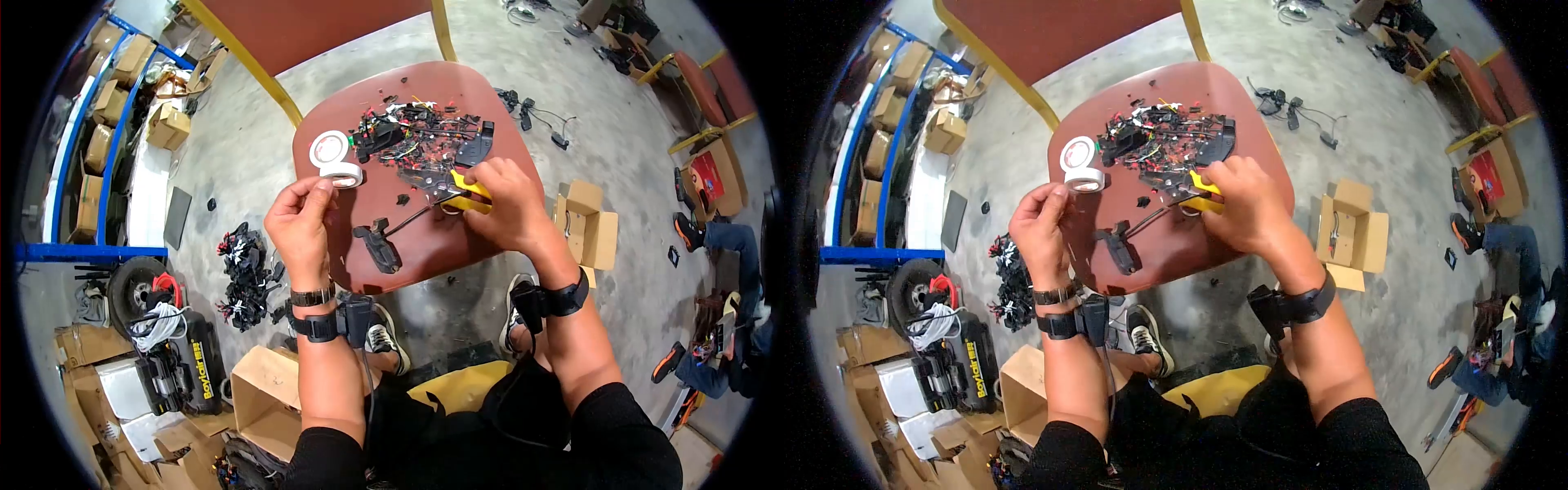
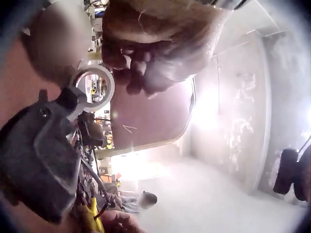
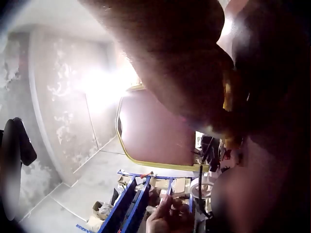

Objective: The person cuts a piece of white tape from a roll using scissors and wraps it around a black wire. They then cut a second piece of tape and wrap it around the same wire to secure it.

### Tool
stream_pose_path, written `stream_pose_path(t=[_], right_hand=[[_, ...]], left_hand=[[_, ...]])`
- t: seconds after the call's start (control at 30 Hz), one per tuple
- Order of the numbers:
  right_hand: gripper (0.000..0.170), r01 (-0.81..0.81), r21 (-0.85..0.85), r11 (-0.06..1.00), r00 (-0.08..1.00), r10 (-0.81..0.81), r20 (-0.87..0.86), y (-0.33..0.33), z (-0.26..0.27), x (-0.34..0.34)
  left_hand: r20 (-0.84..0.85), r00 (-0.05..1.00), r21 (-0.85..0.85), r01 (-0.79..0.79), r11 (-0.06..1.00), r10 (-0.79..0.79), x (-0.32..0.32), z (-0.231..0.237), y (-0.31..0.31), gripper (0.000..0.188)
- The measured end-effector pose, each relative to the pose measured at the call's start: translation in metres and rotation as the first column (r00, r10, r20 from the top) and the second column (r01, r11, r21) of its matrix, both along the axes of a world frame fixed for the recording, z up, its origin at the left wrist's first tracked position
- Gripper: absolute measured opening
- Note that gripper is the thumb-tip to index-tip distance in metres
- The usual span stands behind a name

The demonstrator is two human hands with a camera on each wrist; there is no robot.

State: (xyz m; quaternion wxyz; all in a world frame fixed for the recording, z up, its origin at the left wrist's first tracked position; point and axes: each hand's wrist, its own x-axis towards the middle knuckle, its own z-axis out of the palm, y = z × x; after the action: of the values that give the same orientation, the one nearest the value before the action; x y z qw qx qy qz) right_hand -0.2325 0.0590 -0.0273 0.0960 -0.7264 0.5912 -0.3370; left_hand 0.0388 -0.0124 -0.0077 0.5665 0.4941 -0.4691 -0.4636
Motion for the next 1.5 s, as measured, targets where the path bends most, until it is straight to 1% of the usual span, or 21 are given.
stream_pose_path(t=[0.1,0.2,0.23,0.33,0.4,0.5,0.6,0.67,0.73,0.77,0.87,0.9,1.0,1.03,1.17,1.27,1.3,1.37,1.4,1.47,1.5], right_hand=[[0.034,0.048,0.068,0.997,0.994,-0.055,0.099,0.0,0.006,0.003],[0.032,0.017,0.028,0.999,0.974,-0.023,0.226,-0.005,0.007,0.002],[0.031,0.011,-0.009,1.0,0.972,-0.009,0.237,-0.008,0.007,0.002],[0.03,0.019,0.046,0.999,0.95,-0.032,0.311,-0.01,0.009,0.001],[0.031,0.044,0.057,0.997,0.952,-0.059,0.299,-0.011,0.011,0.001],[0.033,0.054,0.114,0.992,0.95,-0.086,0.3,-0.011,0.016,-0.002],[0.034,0.032,0.106,0.994,0.952,-0.063,0.301,-0.012,0.016,-0.002],[0.034,0.011,0.104,0.995,0.944,-0.044,0.327,-0.014,0.014,-0.002],[0.033,-0.012,0.13,0.991,0.924,-0.038,0.382,-0.016,0.008,-0.001],[0.033,-0.017,0.112,0.994,0.937,-0.023,0.348,-0.017,0.007,-0.001],[0.032,-0.029,0.087,0.996,0.962,0.005,0.271,-0.02,0.002,-0.001],[0.032,-0.034,0.094,0.995,0.964,0.008,0.266,-0.02,0.002,0.0],[0.034,-0.049,0.131,0.99,0.967,0.014,0.255,-0.019,0.003,-0.002],[0.034,-0.052,0.135,0.989,0.969,0.018,0.246,-0.019,0.005,-0.002],[0.034,-0.055,0.121,0.991,0.983,0.032,0.18,-0.018,0.005,-0.002],[0.033,-0.03,0.072,0.997,0.998,0.025,0.065,-0.015,0.01,-0.003],[0.032,-0.014,0.038,0.999,0.999,0.012,0.043,-0.014,0.01,-0.005],[0.031,0.011,-0.038,0.999,1.0,-0.011,0.003,-0.013,0.009,-0.005],[0.031,0.005,-0.078,0.997,0.999,-0.002,0.038,-0.014,0.009,-0.004],[0.03,-0.003,-0.157,0.988,0.995,0.019,0.102,-0.013,0.011,-0.002],[0.03,-0.024,-0.114,0.993,0.976,0.048,0.212,-0.01,0.016,0.0]], left_hand=[[-0.032,0.999,0.007,-0.024,1.0,0.024,0.011,-0.006,-0.006,0.011],[-0.003,0.999,0.037,-0.054,0.998,0.054,0.015,-0.005,-0.009,0.011],[-0.012,0.998,0.042,-0.058,0.997,0.059,0.016,-0.006,-0.009,0.012],[-0.022,0.997,0.064,-0.076,0.995,0.078,0.018,-0.006,-0.011,0.012],[-0.011,0.995,0.086,-0.097,0.992,0.098,0.02,-0.005,-0.013,0.012],[0.115,0.989,0.063,-0.097,0.993,0.089,0.024,-0.012,-0.018,0.017],[0.337,0.942,-0.048,0.012,0.999,0.005,0.02,-0.02,-0.021,0.031],[0.491,0.87,-0.115,0.112,0.987,-0.042,0.022,-0.031,-0.025,0.042],[0.512,0.858,-0.16,0.151,0.975,-0.049,0.013,-0.033,-0.026,0.044],[0.515,0.852,-0.074,0.148,0.986,-0.089,0.011,-0.03,-0.025,0.043],[0.437,0.894,0.03,0.098,0.995,-0.101,0.01,-0.038,-0.029,0.038],[0.375,0.924,0.028,0.066,0.997,-0.072,0.006,-0.035,-0.029,0.034],[0.434,0.9,0.02,0.044,0.999,-0.048,0.009,-0.034,-0.032,0.03],[0.341,0.939,-0.007,0.045,0.999,-0.04,0.006,-0.032,-0.031,0.028],[0.266,0.963,0.018,0.044,0.999,-0.047,0.006,-0.02,-0.029,0.028],[0.205,0.977,-0.027,0.058,0.998,-0.052,0.002,-0.011,-0.022,0.028],[0.248,0.967,0.016,0.054,0.998,-0.056,0.001,-0.004,-0.018,0.028],[0.122,0.988,-0.03,0.104,0.994,-0.099,-0.004,0.0,-0.011,0.027],[0.06,0.991,-0.053,0.125,0.991,-0.122,-0.006,0.001,-0.006,0.026],[0.058,0.977,-0.089,0.21,0.974,-0.206,-0.008,0.006,0.003,0.027],[0.052,0.971,-0.096,0.239,0.966,-0.235,-0.011,0.009,0.008,0.027]])
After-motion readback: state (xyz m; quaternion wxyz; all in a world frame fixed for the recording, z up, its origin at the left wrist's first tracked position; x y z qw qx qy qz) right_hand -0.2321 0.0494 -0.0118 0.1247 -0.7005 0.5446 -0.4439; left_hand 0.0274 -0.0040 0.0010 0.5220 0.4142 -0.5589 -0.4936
